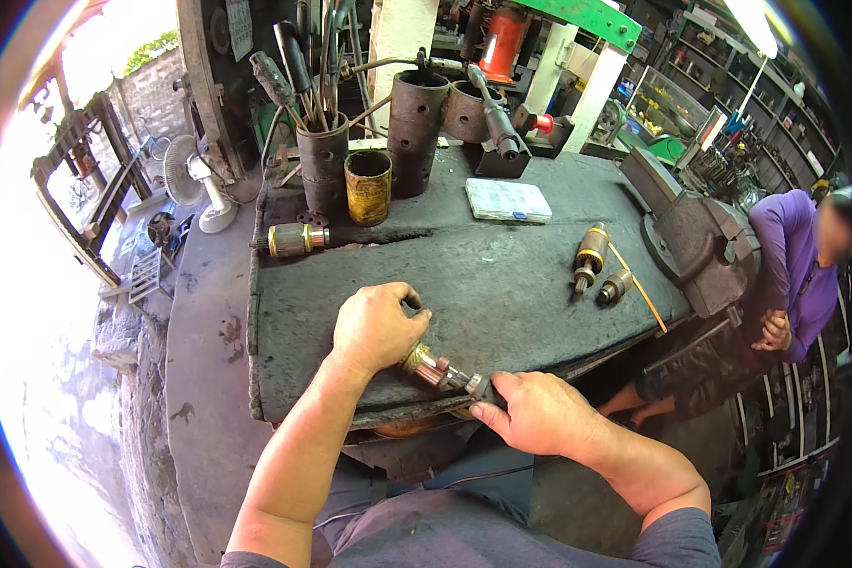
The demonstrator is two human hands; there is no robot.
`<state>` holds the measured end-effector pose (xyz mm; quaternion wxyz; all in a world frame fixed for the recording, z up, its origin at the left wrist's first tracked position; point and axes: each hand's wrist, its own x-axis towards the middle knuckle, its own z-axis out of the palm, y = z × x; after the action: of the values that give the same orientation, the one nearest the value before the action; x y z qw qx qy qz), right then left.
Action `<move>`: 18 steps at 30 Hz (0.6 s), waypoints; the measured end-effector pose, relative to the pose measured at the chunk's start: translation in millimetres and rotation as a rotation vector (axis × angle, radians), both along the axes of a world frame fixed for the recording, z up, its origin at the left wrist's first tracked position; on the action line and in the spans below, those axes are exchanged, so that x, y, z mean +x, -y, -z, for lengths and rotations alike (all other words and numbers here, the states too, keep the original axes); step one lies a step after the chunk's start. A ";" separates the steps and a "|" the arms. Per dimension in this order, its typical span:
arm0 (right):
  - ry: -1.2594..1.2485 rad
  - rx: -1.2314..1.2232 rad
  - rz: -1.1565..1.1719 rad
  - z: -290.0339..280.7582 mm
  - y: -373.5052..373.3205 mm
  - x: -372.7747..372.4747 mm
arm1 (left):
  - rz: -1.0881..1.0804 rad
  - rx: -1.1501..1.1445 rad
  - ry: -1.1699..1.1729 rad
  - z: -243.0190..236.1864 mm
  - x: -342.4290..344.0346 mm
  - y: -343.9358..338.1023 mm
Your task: The person uses a handheld rotary tool to grind the surface of a small cylindrical metal part held in the left hand. The person repeatedly rotates the part and applies the tool to different areas while another person stands nearby.
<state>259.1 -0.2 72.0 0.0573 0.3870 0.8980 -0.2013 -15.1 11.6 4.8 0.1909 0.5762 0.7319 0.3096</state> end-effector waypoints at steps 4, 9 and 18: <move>0.034 -0.069 -0.069 2.2 1.9 1.3 | -0.005 0.023 -0.028 -0.9 -0.7 0.3; -0.004 -0.012 -0.023 3.6 1.8 0.6 | 0.000 -0.002 -0.003 -1.3 -0.3 0.5; -0.013 -0.006 -0.043 4.7 0.6 -1.5 | 0.061 -0.040 -0.034 -5.0 -4.0 3.9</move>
<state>257.6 -0.7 67.3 0.0570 0.3661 0.9059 -0.2052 -19.1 7.7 9.8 0.1994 0.5994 0.7231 0.2793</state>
